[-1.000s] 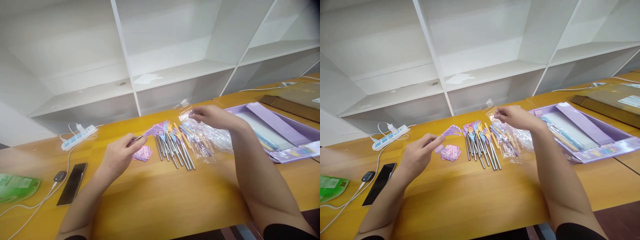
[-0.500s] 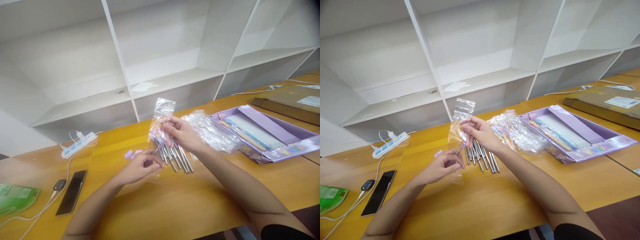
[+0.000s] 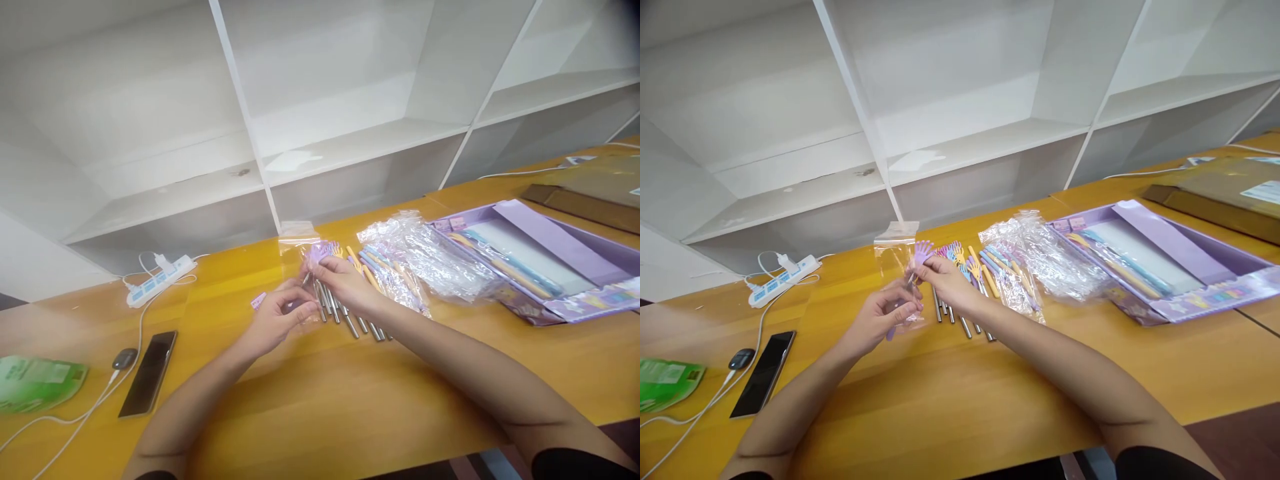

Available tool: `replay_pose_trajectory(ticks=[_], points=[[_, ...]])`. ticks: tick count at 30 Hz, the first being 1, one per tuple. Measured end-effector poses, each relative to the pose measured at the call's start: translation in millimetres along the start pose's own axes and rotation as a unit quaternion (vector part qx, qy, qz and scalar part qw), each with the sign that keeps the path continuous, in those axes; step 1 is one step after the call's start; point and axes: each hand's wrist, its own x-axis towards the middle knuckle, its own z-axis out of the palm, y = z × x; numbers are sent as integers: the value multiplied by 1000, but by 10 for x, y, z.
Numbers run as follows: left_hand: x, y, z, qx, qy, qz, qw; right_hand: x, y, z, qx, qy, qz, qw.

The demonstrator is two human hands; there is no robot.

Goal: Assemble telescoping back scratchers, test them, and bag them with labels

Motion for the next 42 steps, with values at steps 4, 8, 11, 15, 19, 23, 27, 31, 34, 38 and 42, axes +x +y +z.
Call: replay_pose_trajectory(ticks=[4,8,11,15,19,23,27,31,34,38,42], points=[[69,-6,-74,15,114,94,989,-3,-183,-152,22,170,-120,978],[80,-8,-162,32,183,117,976,-229,-408,-215,-130,211,-202,947],[58,-22,-167,6,193,115,974,-456,-441,-65,-300,83,-238,920],[41,-36,-152,-53,225,121,965,-534,-324,179,-407,-33,-204,890],[49,26,-191,-163,268,100,944,-413,-223,198,-436,-32,-182,881],[44,142,-251,-247,270,109,924,-339,-194,129,-416,-23,-199,887],[18,220,-272,-259,271,102,921,-312,-187,95,-393,-25,-185,900],[4,234,-276,-258,267,86,925,-259,-206,33,-371,-24,-174,912],[9,210,-282,-250,243,81,934,-211,-221,-29,-358,-20,-161,920],[18,176,-272,-243,232,66,940,-165,-218,-73,-314,-12,-122,941],[15,164,-216,-244,226,51,942,-143,-185,-65,-228,6,-61,972]])
